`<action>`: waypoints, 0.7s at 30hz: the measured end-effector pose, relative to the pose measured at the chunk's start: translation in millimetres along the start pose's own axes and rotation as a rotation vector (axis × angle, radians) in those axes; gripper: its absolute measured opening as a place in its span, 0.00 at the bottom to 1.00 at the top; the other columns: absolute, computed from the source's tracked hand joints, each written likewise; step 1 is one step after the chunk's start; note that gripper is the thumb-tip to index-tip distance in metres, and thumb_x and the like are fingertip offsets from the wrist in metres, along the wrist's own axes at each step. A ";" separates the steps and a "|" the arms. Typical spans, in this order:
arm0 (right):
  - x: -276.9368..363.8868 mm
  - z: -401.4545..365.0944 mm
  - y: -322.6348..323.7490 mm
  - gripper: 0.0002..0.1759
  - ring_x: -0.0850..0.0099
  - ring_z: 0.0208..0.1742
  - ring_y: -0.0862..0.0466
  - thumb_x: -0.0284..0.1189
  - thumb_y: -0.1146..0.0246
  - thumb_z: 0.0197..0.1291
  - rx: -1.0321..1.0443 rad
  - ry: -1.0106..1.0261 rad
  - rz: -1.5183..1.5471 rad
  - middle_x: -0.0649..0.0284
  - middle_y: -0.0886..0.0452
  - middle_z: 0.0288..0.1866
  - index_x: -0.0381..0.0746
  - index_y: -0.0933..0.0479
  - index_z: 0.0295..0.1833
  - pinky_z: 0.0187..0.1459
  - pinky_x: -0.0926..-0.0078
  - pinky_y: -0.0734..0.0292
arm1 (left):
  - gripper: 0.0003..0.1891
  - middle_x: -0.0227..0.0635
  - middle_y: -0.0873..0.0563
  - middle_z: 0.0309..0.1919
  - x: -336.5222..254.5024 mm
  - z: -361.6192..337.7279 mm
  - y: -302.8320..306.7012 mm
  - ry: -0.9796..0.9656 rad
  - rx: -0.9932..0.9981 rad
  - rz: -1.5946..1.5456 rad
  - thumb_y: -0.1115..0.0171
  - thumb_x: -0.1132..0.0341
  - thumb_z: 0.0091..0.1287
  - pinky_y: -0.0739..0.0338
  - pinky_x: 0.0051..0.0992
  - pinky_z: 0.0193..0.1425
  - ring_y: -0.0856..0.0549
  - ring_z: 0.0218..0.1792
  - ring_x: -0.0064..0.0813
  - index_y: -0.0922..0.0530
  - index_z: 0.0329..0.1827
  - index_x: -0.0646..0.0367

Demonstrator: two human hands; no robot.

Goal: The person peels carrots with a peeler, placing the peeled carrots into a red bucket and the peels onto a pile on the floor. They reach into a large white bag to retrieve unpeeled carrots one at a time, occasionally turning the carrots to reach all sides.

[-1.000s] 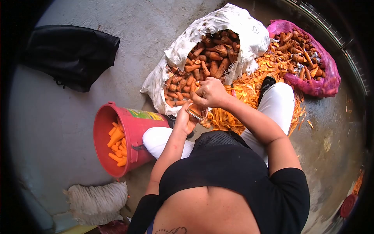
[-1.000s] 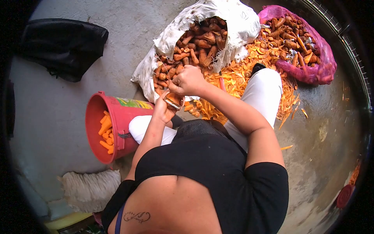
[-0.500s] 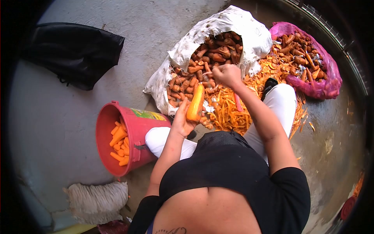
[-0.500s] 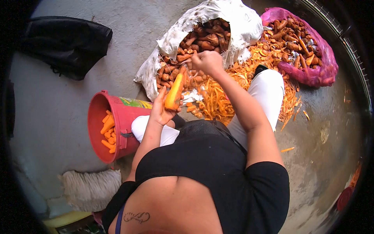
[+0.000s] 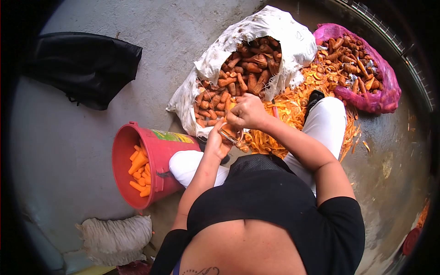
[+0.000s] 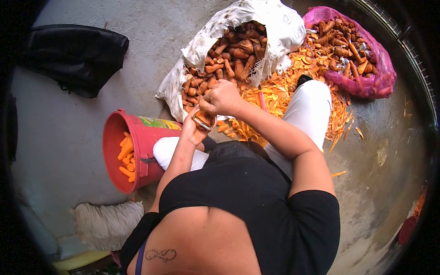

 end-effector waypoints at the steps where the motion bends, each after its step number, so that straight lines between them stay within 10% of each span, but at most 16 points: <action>1: -7.1 -0.7 -1.1 0.16 0.68 0.16 0.28 0.36 0.40 0.50 0.043 -0.088 -0.023 0.65 0.28 0.10 0.46 0.23 0.12 0.27 0.70 0.32 | 0.20 0.36 0.17 0.37 -1.1 1.1 7.4 -0.019 0.070 0.060 0.53 0.52 0.73 0.21 0.28 0.31 0.16 0.33 0.29 0.27 0.54 0.58; 10: -130.6 -7.6 12.0 0.27 0.64 0.23 0.18 0.48 0.51 0.62 0.181 -0.657 -0.581 0.60 0.18 0.19 0.45 0.18 0.18 0.37 0.66 0.23 | 0.24 0.39 0.18 0.34 -12.0 -26.1 -6.6 0.038 0.245 0.197 0.55 0.47 0.73 0.24 0.24 0.25 0.17 0.30 0.28 0.29 0.56 0.59; 14: -95.0 4.3 10.2 0.24 0.60 0.27 0.15 0.48 0.48 0.60 0.182 -0.833 -0.161 0.59 0.17 0.21 0.45 0.15 0.25 0.31 0.67 0.21 | 0.22 0.39 0.19 0.34 -15.4 -20.8 -6.7 0.042 0.128 0.086 0.55 0.48 0.73 0.24 0.26 0.27 0.17 0.33 0.29 0.28 0.53 0.59; 21: 0.7 10.3 8.8 0.16 0.67 0.16 0.27 0.36 0.40 0.49 -0.034 -0.125 0.069 0.64 0.28 0.11 0.43 0.23 0.13 0.26 0.69 0.32 | 0.19 0.37 0.19 0.38 -2.9 8.5 16.8 -0.011 0.005 -0.006 0.53 0.51 0.73 0.21 0.28 0.32 0.17 0.35 0.30 0.27 0.51 0.58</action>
Point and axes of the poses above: each hand's wrist, its own z-axis towards the middle knuckle, its own y-axis out of the back of the hand, x = y × z, the point moved 2 cm from there along z, towards the middle knuckle
